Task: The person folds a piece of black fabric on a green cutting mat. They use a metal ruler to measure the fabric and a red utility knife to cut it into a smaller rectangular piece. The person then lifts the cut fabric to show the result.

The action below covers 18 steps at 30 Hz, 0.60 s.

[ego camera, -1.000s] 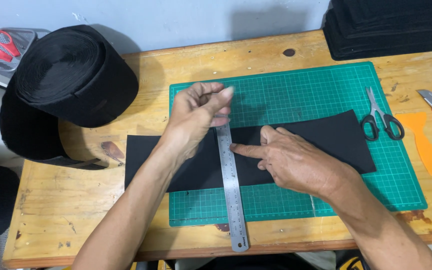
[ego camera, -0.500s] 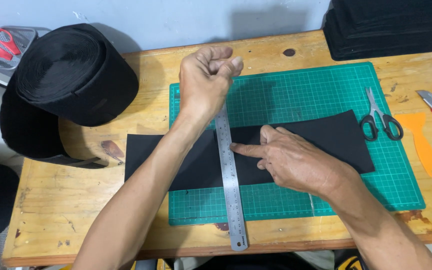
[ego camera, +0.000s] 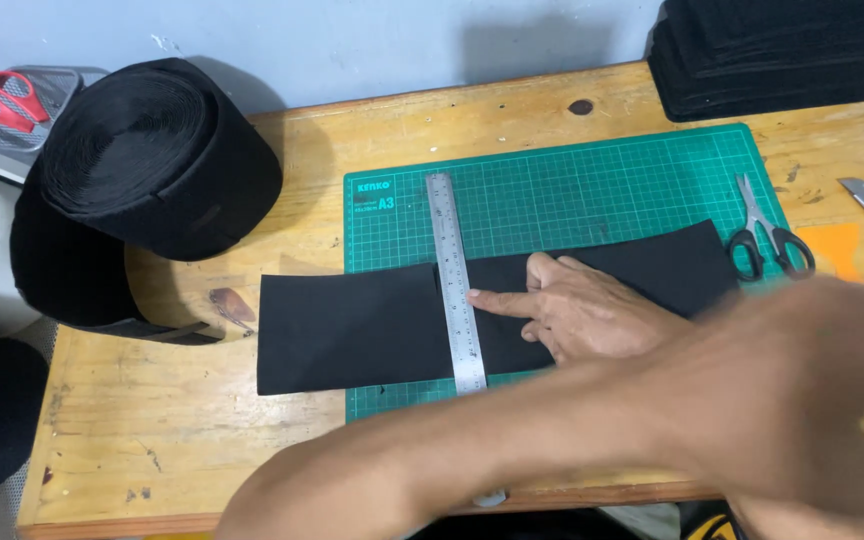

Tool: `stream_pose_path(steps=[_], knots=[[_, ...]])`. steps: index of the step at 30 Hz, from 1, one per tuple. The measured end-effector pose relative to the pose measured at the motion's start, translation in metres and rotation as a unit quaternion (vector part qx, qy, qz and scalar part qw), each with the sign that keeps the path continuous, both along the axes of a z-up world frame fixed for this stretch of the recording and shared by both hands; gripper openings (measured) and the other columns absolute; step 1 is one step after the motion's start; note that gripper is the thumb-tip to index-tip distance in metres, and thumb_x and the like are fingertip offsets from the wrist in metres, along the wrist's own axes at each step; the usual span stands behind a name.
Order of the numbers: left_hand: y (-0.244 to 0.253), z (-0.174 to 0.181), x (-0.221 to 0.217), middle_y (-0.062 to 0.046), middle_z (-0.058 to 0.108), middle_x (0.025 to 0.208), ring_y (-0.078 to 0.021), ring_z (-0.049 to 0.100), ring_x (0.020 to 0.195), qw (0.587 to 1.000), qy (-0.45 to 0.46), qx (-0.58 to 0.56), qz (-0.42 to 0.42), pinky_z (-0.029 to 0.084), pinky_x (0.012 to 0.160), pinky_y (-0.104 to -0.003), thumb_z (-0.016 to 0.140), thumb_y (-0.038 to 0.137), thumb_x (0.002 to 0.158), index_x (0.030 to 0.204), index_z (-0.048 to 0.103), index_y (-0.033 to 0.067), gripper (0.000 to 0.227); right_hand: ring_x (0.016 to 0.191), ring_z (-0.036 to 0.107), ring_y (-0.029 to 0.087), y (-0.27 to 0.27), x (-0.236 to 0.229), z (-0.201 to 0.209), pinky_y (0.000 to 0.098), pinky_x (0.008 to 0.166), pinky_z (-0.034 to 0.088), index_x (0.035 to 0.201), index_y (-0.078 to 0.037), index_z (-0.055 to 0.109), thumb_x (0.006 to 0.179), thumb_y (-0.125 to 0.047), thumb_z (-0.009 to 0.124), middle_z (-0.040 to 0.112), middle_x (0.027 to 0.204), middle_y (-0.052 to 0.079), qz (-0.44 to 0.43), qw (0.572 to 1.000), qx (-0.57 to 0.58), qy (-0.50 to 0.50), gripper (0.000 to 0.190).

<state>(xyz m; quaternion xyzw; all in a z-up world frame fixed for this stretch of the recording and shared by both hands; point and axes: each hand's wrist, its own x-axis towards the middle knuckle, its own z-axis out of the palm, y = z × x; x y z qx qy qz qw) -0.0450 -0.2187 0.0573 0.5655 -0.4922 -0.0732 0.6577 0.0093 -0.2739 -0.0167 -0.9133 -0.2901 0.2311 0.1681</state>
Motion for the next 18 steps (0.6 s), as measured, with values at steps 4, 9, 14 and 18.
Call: stream_pose_path(steps=[4, 9, 14, 18], knots=[[-0.023, -0.008, -0.001, 0.001, 0.061, 0.073, -0.0203, 0.064, 0.065, 0.999, -0.039, 0.021, -0.020, 0.042, 0.062, -0.037, 0.054, 0.029, 0.072, 0.074, 0.054, 0.0176, 0.011, 0.078, 0.046, 0.024, 0.019, -0.012, 0.046, 0.0417, 0.072, 0.047, 0.161, -0.050, 0.040, 0.104, -0.023, 0.052, 0.044, 0.091, 0.003, -0.010, 0.995, -0.095, 0.006, 0.064], [-0.040, -0.017, 0.000, -0.008, 0.056, 0.056, -0.0276, 0.055, 0.045, 0.982, -0.159, 0.073, -0.065, 0.038, 0.048, -0.041, 0.043, 0.042, 0.063, 0.061, 0.047, 0.0128, 0.030, 0.069, 0.032, 0.019, -0.007, -0.009, -0.007, 0.0323, 0.063, 0.036, 0.154, -0.041, 0.053, 0.096, -0.027, 0.071, 0.035, 0.084, 0.000, 0.054, 0.984, 0.079, -0.147, 0.061], [0.087, -0.013, 0.057, -0.019, 0.066, 0.142, -0.0383, 0.070, 0.129, 0.948, -0.100, 0.224, 0.201, 0.058, 0.101, -0.048, 0.063, 0.031, 0.088, 0.141, 0.050, 0.0035, 0.062, 0.103, 0.051, 0.026, -0.022, 0.001, -0.071, 0.0411, 0.088, 0.045, 0.138, -0.044, 0.038, 0.098, -0.027, 0.042, 0.051, 0.111, 0.007, 0.148, 0.938, -0.248, -0.192, 0.044], [0.156, -0.043, 0.102, -0.027, 0.067, 0.118, -0.0508, 0.068, 0.095, 0.788, -0.132, 0.373, 0.471, 0.055, 0.072, -0.058, 0.083, 0.023, 0.087, 0.133, 0.054, 0.0008, 0.059, 0.079, 0.048, 0.027, 0.018, -0.010, 0.041, 0.0425, 0.077, 0.045, 0.159, -0.050, 0.044, 0.101, -0.024, 0.052, 0.044, 0.091, 0.003, -0.003, 0.998, -0.070, -0.001, 0.064]])
